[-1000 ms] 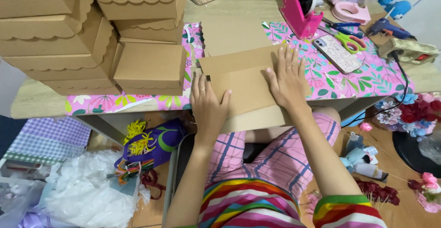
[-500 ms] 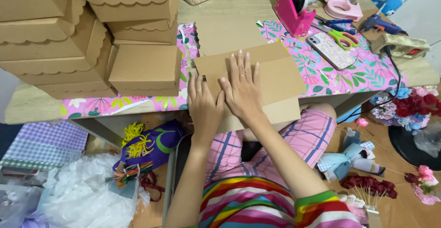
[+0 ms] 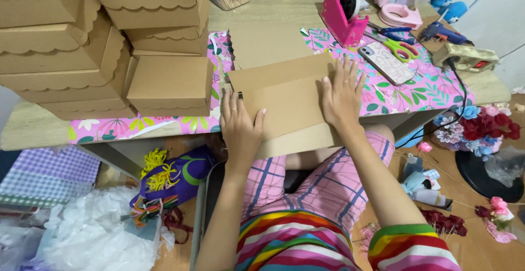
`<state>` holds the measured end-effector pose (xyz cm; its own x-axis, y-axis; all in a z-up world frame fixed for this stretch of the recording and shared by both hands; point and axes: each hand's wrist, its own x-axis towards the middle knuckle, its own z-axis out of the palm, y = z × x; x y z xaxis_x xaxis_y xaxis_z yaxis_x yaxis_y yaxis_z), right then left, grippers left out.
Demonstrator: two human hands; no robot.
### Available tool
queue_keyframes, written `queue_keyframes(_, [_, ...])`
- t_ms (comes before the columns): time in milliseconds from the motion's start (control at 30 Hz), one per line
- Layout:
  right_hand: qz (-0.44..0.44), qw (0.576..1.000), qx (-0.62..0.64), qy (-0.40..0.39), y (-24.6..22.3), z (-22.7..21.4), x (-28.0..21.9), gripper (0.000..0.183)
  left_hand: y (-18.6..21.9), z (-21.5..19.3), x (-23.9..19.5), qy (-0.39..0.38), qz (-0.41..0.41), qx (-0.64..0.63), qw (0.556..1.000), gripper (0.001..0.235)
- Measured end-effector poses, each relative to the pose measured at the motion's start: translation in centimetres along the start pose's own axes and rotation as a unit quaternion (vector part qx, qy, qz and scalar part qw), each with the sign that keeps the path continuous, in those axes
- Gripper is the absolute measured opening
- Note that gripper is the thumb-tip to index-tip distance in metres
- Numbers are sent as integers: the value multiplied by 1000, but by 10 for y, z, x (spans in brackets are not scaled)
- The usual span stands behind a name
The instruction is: The person folds flat cardboard pieces into small rectangular boxes by hand, tucking flaps and securing edges. They complete one box and place it on a stack, then begin folding a second box.
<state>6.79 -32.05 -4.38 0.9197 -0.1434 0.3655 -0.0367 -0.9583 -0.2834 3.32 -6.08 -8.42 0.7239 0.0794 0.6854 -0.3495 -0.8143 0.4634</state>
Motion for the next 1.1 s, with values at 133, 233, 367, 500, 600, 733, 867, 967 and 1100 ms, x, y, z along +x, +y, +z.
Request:
queue_keyframes(133, [36,998,44,8,16,-7,-2,69,1,1,-2,4,-6,-14,1000,56])
queue_keyframes(233, [70,997,3,24,39,7,-2,75,2,0,-1,12,-10,-34,999,54])
queue_keyframes(367, [69,995,66,39,70,16,-8,58,6,-15,10,9,-9,-112,994,47])
queue_keyframes(500, [40,949,311,42,75,-14,-28,33,17,-44,16,-18,-9,-270,963,23])
queue_keyframes(600, [19,847,529,52,84,-25,-44,19,20,-44,5,-127,-173,-463,860,21])
queue_keyframes(733, [16,773,634,-10,80,-58,-70,31,67,-124,36,-167,-205,-569,779,19])
queue_keyframes(867, [45,731,676,-84,123,-50,-88,49,67,-134,43,-192,-298,-599,718,23])
queue_keyframes(967, [8,759,632,-153,119,-64,-89,42,69,-143,52,-180,-356,-619,676,33])
queue_keyframes(1100, [-20,839,524,-145,110,-70,-78,23,70,-147,59,-160,-350,-649,656,39])
